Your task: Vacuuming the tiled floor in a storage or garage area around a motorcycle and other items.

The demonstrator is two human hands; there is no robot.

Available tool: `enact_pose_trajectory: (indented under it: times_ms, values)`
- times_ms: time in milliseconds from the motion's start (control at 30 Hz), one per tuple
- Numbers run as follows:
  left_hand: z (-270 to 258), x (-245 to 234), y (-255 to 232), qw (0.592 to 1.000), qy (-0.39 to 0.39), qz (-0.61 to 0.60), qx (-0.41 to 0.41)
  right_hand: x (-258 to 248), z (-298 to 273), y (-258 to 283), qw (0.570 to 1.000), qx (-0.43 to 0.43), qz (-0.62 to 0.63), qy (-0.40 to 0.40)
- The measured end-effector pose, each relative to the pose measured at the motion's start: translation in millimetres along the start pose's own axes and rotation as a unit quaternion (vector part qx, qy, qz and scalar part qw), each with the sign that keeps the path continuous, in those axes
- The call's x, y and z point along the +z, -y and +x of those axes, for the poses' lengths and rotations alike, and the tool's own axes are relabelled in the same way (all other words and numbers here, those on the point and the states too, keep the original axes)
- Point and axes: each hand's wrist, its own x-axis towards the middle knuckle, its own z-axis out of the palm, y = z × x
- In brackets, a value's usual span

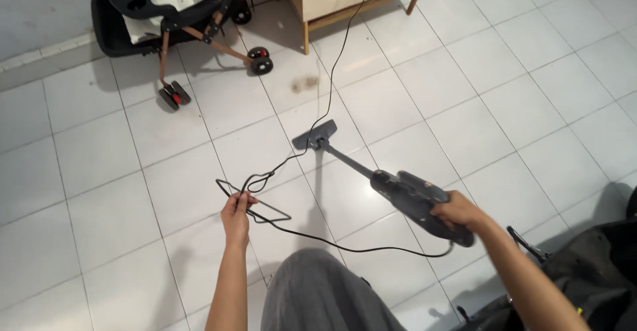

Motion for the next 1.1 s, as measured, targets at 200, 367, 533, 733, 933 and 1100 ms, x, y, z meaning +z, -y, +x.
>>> enact_pose_trajectory:
  times_ms: [200, 367, 533, 733, 933, 1100]
  values:
    - [-54, 34, 1, 1.000, -0.003, 0.006, -0.004, -86, -73, -56, 0.995, 0.045, -0.079, 0.032]
    - [-82, 63, 25, 1.000, 0.006, -0.013, -0.008, -126, -119, -94, 0.994, 0.073, -0.083, -0.024]
    - [-94, 86, 39, 0.999, 0.025, -0.025, -0.018, -133, -117, -139, 0.998, 0.032, 0.007, -0.057]
    - [-81, 96, 27, 0.999, 0.025, 0.012, -0.034, -97, -77, -104, 0.992, 0.032, 0.077, -0.098]
    - [-24, 93, 29, 0.999, 0.027, 0.000, -0.031, -58, 14, -20, 0.985, 0.020, 0.138, -0.104]
    - [26, 87, 16, 0.999, 0.014, 0.004, -0.042, -31, 103, 76, 0.984, 0.015, 0.147, -0.094]
